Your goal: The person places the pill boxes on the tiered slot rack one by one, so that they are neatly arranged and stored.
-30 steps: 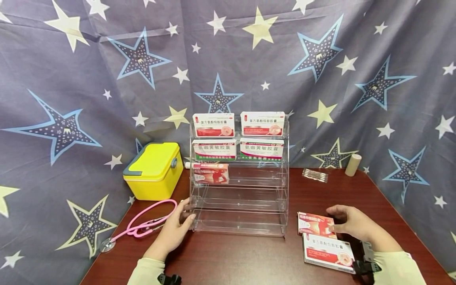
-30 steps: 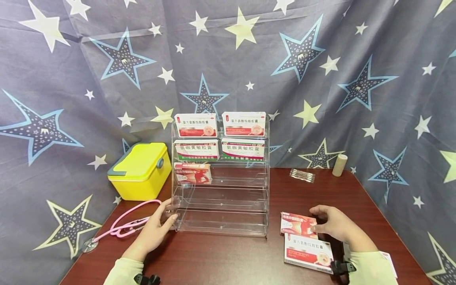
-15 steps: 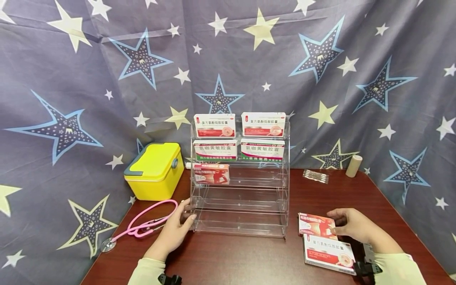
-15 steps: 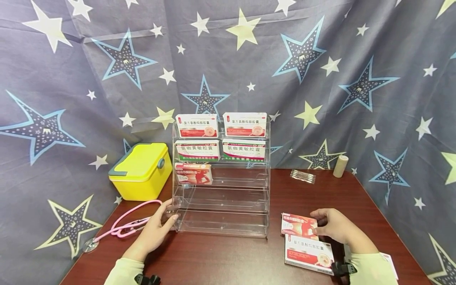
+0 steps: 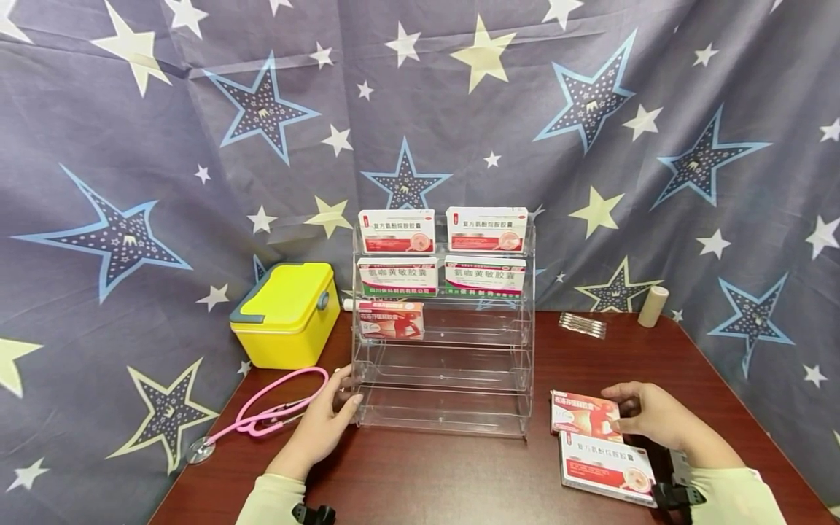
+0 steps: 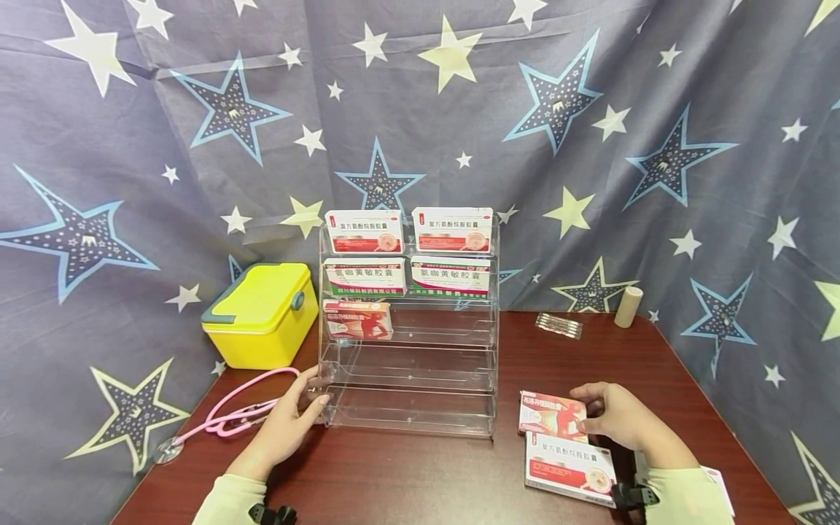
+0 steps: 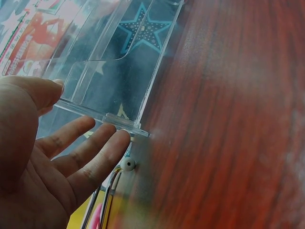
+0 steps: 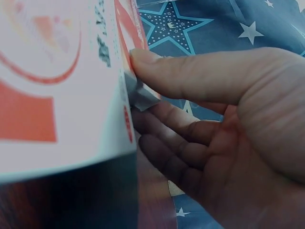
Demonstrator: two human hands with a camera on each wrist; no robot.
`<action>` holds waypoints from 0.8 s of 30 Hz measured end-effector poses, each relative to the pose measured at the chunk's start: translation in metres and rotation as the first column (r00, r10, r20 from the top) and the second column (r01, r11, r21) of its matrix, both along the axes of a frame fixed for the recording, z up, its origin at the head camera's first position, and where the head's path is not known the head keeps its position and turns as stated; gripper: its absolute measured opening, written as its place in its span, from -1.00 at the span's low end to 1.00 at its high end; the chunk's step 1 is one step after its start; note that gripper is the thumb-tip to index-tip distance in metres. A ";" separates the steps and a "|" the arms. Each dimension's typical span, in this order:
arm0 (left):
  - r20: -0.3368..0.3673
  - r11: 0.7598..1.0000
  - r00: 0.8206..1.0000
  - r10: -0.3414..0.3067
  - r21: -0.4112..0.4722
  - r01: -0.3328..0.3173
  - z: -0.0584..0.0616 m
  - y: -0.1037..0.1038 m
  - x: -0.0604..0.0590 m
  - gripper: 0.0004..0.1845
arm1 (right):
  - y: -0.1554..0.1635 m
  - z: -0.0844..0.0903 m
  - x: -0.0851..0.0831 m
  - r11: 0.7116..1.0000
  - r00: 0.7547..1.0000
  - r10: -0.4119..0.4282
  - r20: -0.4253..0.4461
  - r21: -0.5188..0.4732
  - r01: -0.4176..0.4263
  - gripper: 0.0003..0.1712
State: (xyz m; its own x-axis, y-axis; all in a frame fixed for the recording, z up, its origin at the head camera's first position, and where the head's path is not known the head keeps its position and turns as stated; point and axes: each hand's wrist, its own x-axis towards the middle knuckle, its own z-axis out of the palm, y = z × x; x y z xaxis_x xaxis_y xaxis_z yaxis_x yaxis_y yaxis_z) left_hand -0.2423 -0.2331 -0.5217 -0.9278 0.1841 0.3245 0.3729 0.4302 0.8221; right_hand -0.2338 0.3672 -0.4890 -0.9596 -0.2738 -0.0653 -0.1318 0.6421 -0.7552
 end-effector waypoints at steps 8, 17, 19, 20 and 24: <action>0.001 1.000 1.000 0.004 -0.001 -0.004 0.000 0.000 0.000 -0.38 | -0.001 0.001 0.001 1.000 0.997 -0.007 -0.071 0.023 0.009 -0.43; 0.001 1.000 1.000 0.017 -0.013 -0.017 0.000 0.000 0.000 -0.38 | 0.005 0.005 0.004 0.997 0.991 -0.049 -0.126 0.048 0.056 -0.52; 0.002 1.000 1.000 0.016 -0.015 -0.016 0.000 0.000 0.000 -0.38 | 0.005 0.005 0.005 0.997 0.991 -0.050 -0.127 0.047 0.057 -0.54; 0.004 1.000 1.000 0.014 -0.015 -0.014 0.000 0.000 0.000 -0.38 | 0.005 0.005 0.005 0.997 0.990 -0.051 -0.130 0.046 0.057 -0.56; 0.014 1.000 1.000 0.013 -0.004 -0.013 0.000 0.000 0.000 -0.39 | 0.003 0.008 0.006 0.995 0.986 -0.072 -0.151 0.061 0.082 -0.64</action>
State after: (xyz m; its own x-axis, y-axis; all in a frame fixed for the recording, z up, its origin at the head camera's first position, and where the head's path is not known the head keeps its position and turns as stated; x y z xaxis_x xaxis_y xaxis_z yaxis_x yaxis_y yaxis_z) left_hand -0.2421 -0.2328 -0.5213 -0.9347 0.1734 0.3104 0.3555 0.4381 0.8257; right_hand -0.2274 0.3702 -0.4812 -0.9781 -0.1982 0.0636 -0.1871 0.7031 -0.6860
